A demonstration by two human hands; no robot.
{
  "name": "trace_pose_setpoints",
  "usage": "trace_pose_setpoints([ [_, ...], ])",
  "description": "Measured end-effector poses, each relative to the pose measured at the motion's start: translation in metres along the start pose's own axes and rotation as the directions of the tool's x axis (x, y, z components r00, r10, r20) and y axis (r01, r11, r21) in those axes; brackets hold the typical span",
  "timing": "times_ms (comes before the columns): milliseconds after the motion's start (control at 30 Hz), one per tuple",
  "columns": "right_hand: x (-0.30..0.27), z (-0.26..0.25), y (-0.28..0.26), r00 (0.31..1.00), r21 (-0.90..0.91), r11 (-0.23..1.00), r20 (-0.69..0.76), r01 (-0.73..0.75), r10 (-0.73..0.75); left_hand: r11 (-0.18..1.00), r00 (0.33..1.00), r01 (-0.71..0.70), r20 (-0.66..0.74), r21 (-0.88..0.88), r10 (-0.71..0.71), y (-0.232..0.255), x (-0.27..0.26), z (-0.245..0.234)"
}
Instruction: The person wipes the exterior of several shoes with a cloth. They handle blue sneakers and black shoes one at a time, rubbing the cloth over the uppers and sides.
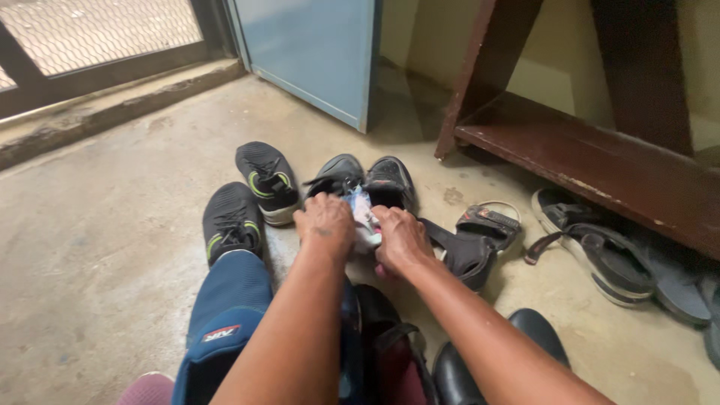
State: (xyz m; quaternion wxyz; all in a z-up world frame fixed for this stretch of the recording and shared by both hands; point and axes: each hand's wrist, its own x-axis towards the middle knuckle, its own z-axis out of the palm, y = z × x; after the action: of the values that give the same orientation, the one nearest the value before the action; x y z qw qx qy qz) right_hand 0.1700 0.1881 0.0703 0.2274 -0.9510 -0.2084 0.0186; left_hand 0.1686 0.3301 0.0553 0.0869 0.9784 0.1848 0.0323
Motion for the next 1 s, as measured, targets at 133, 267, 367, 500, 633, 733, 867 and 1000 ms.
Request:
trace_pose_setpoints([
  [133, -0.001, 0.001, 0.015, 0.999, 0.015, 1.000, 0.040, -0.019, 0.018, 0.997, 0.997, 0.005, 0.083, 0.073, -0.011, 0.015, -0.009, 0.005],
  [267, -0.007, -0.004, 0.011, 0.975, 0.064, 0.986, -0.167, 0.156, -0.144, 0.998, 0.989, 0.014, 0.149, 0.055, -0.022, 0.032, -0.022, -0.004],
  [367, -0.016, -0.028, 0.016, 0.932, 0.094, 0.970, -0.312, 0.223, -0.184, 0.997, 0.993, 0.005, 0.118, 0.071, -0.013, 0.042, -0.021, -0.018],
  [500, -0.022, -0.075, 0.006, 0.983, 0.282, 0.959, -0.178, 0.006, 0.046, 0.995, 0.996, -0.092, -0.004, -0.031, 0.091, 0.047, -0.011, -0.048],
  [633, -0.033, -0.130, 0.013, 0.974, 0.342, 0.939, -0.206, -0.020, 0.096, 0.989, 0.989, -0.142, -0.037, -0.037, 0.140, 0.086, -0.013, -0.081],
  [733, -0.046, -0.173, 0.028, 0.918, 0.174, 0.973, -0.391, 0.149, -0.070, 0.977, 0.973, -0.212, -0.098, -0.002, 0.210, 0.125, -0.028, -0.104],
  [867, -0.072, -0.229, 0.062, 0.959, 0.081, 0.997, -0.283, -0.003, 0.026, 0.953, 0.956, -0.288, -0.086, -0.093, 0.280, 0.185, -0.066, -0.122],
  [1000, -0.112, -0.255, 0.105, 0.965, -0.105, 0.993, -0.260, -0.059, 0.030, 0.917, 0.913, -0.394, -0.142, -0.057, 0.383, 0.234, -0.121, -0.105],
])
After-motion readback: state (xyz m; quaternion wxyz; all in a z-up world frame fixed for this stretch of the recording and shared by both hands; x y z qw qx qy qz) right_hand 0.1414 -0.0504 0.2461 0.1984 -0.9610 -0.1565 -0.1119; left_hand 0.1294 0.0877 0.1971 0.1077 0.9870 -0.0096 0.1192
